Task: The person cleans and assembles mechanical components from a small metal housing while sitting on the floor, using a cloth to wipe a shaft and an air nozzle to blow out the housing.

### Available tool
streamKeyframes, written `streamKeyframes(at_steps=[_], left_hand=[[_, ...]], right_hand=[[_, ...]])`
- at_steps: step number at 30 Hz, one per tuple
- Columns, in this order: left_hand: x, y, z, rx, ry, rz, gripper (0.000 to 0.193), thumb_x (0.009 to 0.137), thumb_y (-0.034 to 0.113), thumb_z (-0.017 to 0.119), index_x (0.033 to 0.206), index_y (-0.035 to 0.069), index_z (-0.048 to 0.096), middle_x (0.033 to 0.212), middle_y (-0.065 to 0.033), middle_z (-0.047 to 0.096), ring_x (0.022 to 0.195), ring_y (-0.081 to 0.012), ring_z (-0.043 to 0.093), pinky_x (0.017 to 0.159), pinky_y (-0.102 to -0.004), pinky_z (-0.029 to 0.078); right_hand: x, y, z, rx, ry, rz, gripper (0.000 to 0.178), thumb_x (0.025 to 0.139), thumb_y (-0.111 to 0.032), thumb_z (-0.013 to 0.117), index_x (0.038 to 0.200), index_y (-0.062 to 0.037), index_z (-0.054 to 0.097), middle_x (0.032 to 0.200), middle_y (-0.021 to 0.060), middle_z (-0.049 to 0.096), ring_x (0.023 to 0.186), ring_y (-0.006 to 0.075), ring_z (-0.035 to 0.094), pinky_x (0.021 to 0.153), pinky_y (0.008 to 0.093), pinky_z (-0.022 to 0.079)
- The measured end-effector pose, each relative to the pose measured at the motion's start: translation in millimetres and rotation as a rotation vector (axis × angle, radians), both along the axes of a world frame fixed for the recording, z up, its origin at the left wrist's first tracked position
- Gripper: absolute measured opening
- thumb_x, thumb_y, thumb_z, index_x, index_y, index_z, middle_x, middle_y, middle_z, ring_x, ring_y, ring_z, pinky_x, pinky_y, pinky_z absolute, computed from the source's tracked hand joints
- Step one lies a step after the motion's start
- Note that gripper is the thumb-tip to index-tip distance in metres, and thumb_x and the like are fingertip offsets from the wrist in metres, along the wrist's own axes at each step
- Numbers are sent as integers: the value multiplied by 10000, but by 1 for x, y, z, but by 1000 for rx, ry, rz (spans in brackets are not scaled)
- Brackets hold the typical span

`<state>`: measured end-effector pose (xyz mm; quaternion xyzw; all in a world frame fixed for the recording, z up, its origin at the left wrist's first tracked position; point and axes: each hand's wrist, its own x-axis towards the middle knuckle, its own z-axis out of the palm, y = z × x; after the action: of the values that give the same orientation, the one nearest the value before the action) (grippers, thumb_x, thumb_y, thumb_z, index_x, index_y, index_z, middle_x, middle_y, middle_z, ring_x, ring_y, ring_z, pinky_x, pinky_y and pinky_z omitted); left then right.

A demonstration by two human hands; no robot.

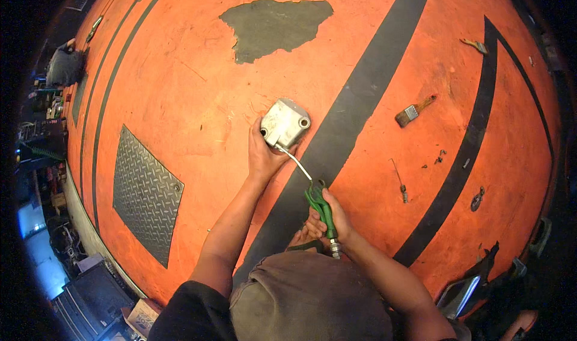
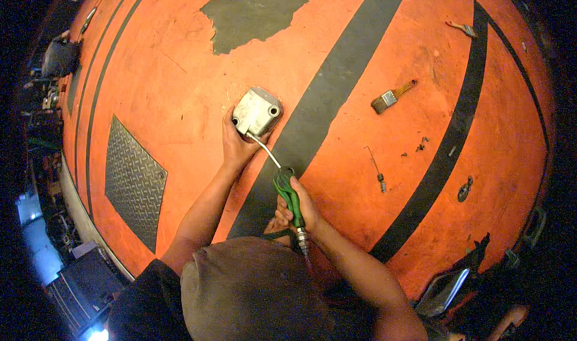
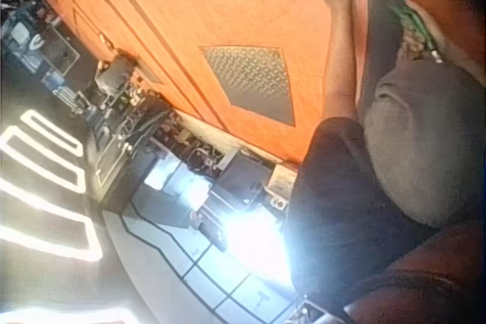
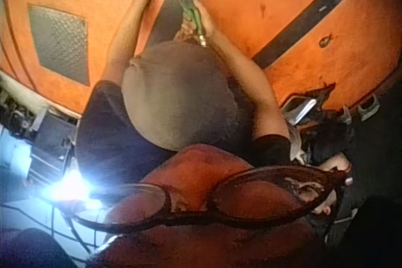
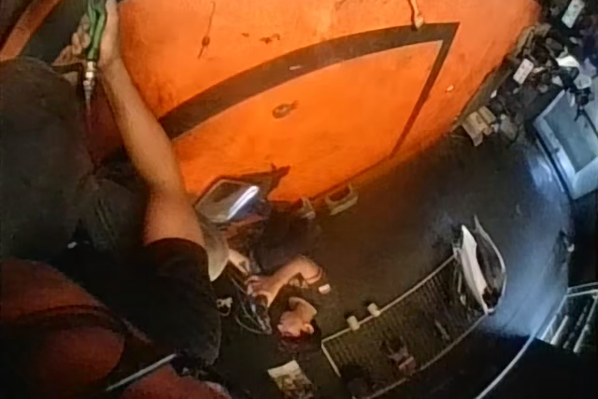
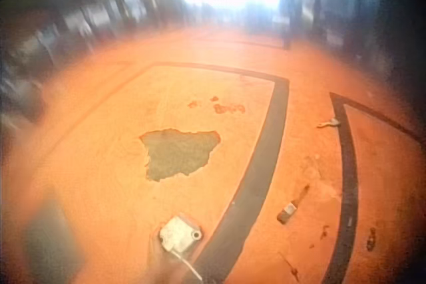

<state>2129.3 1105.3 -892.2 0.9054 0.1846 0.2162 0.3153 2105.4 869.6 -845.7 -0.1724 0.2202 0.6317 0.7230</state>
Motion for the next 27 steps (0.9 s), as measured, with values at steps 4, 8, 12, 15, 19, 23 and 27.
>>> streamKeyframes(at_steps=[4,8,12,15,19,23,27], left_hand=[[-4,3,-5,-57,-4,12,1069,588,314,923,1379,-69,313,1232,-234,484,1123,-368,525,939,-429,467],[-2,2,-5,-46,8,17,1076,580,308,923,1383,-62,308,1227,-231,488,1120,-371,526,945,-432,465],[-1,0,-2,-49,39,10,1068,589,312,921,1386,-51,311,1222,-224,492,1117,-369,528,944,-434,466],[-2,-2,0,-73,4,43,1047,608,312,913,1388,-47,313,1231,-226,490,1139,-360,520,946,-426,465],[3,-1,6,-11,26,187,1000,634,303,898,1375,-59,331,1237,-236,484,1161,-367,508,971,-433,446],[1,5,-2,11,-21,206,958,642,278,887,1361,-62,354,1238,-242,481,1178,-378,497,984,-448,430],[3,3,-2,-21,-65,169,944,658,261,870,1367,-65,340,1250,-249,463,1176,-389,483,990,-447,424]], right_hand=[[-5,2,-1,-111,-201,65,650,959,-659,349,687,-83,481,453,46,421,404,195,452,446,318,426],[-12,4,-1,-230,-318,117,656,949,-676,345,673,-98,489,464,33,448,417,170,461,453,304,434],[-15,2,-7,-124,-106,60,659,938,-687,367,651,-107,489,453,42,448,420,186,470,456,305,424],[-13,-4,-12,-22,-76,42,652,957,-665,341,674,-102,510,463,50,466,427,201,477,486,321,430],[-18,-16,3,-516,-707,222,694,984,-631,279,716,-51,549,513,45,512,454,184,517,494,326,434],[6,-27,20,-647,-947,272,614,1003,-541,343,716,-39,549,537,48,513,485,143,533,512,301,443],[32,-29,27,-680,-993,295,648,990,-566,375,646,-47,555,494,66,554,447,196,566,481,339,451]])
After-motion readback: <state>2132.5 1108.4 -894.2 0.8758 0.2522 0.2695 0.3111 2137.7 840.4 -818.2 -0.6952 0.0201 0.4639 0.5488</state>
